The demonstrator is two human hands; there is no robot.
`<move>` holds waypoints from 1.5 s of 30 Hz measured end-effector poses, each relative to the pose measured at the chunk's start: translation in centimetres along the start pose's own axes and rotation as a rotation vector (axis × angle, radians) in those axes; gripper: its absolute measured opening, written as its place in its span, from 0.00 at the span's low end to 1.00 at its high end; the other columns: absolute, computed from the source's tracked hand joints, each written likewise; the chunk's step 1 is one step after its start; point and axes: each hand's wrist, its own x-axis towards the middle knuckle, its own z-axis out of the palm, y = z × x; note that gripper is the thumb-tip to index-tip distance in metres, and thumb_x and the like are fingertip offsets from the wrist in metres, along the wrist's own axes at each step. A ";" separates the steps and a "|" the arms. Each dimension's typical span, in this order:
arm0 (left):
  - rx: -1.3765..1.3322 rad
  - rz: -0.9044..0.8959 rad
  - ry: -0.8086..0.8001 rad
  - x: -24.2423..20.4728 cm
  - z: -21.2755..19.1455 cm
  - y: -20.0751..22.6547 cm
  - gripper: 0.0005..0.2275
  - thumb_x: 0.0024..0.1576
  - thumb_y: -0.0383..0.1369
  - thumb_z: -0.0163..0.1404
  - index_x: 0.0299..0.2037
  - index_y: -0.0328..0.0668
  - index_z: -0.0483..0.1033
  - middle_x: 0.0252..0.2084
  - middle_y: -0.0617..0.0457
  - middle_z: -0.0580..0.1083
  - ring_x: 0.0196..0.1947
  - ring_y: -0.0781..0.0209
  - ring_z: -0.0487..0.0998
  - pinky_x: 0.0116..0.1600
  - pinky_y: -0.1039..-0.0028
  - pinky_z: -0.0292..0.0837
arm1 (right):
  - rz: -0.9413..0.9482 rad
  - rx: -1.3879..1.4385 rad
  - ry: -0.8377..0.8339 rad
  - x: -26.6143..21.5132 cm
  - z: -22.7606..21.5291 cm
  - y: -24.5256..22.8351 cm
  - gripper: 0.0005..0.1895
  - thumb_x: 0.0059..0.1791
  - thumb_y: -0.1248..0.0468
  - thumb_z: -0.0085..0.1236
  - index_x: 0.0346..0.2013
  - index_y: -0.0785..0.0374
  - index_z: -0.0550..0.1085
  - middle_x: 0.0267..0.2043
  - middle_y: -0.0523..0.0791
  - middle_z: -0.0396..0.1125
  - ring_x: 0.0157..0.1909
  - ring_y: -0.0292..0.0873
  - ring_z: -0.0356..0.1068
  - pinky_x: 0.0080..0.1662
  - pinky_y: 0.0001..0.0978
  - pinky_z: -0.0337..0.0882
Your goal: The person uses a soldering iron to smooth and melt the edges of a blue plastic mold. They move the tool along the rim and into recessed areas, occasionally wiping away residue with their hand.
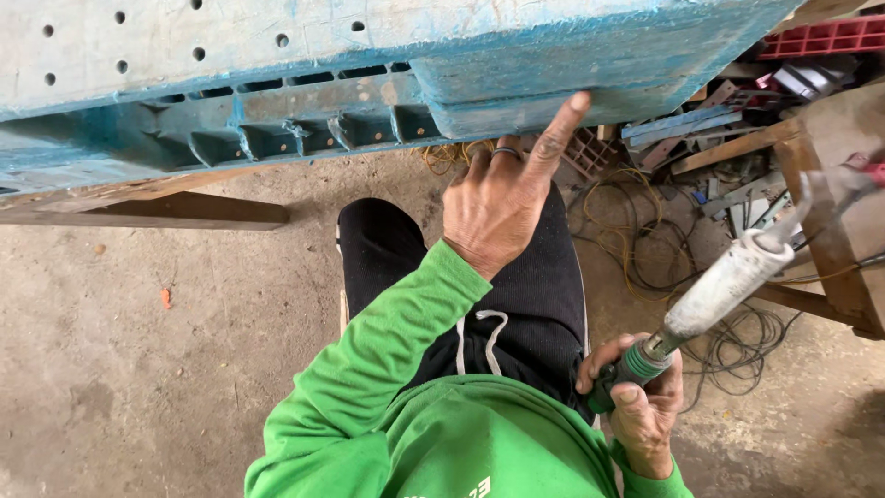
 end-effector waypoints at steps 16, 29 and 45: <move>-0.576 -0.469 0.134 -6.3 -4.0 -3.2 0.24 0.70 0.36 0.49 0.75 0.45 0.56 0.26 0.60 0.71 0.22 0.71 0.69 0.27 0.78 0.68 | -0.008 -0.413 -0.117 0.7 2.3 0.1 0.23 0.54 0.62 0.57 0.61 0.66 0.64 0.39 0.51 0.71 0.32 0.38 0.68 0.36 0.30 0.72; -2.167 -0.857 -0.020 -14.7 -4.7 4.5 0.18 0.67 0.30 0.55 0.64 0.29 0.68 0.67 0.45 0.72 0.66 0.59 0.71 0.73 0.64 0.65 | -0.146 -1.182 -0.204 3.7 9.1 0.7 0.31 0.48 0.69 0.60 0.65 0.72 0.61 0.54 0.57 0.71 0.53 0.53 0.75 0.52 0.39 0.74; -2.284 -0.818 -0.166 -13.1 -4.5 2.3 0.18 0.70 0.35 0.50 0.65 0.31 0.69 0.58 0.45 0.75 0.61 0.61 0.74 0.72 0.67 0.69 | -0.140 -1.431 -0.075 4.2 13.6 0.3 0.28 0.51 0.67 0.60 0.64 0.73 0.65 0.55 0.58 0.71 0.53 0.56 0.76 0.51 0.41 0.75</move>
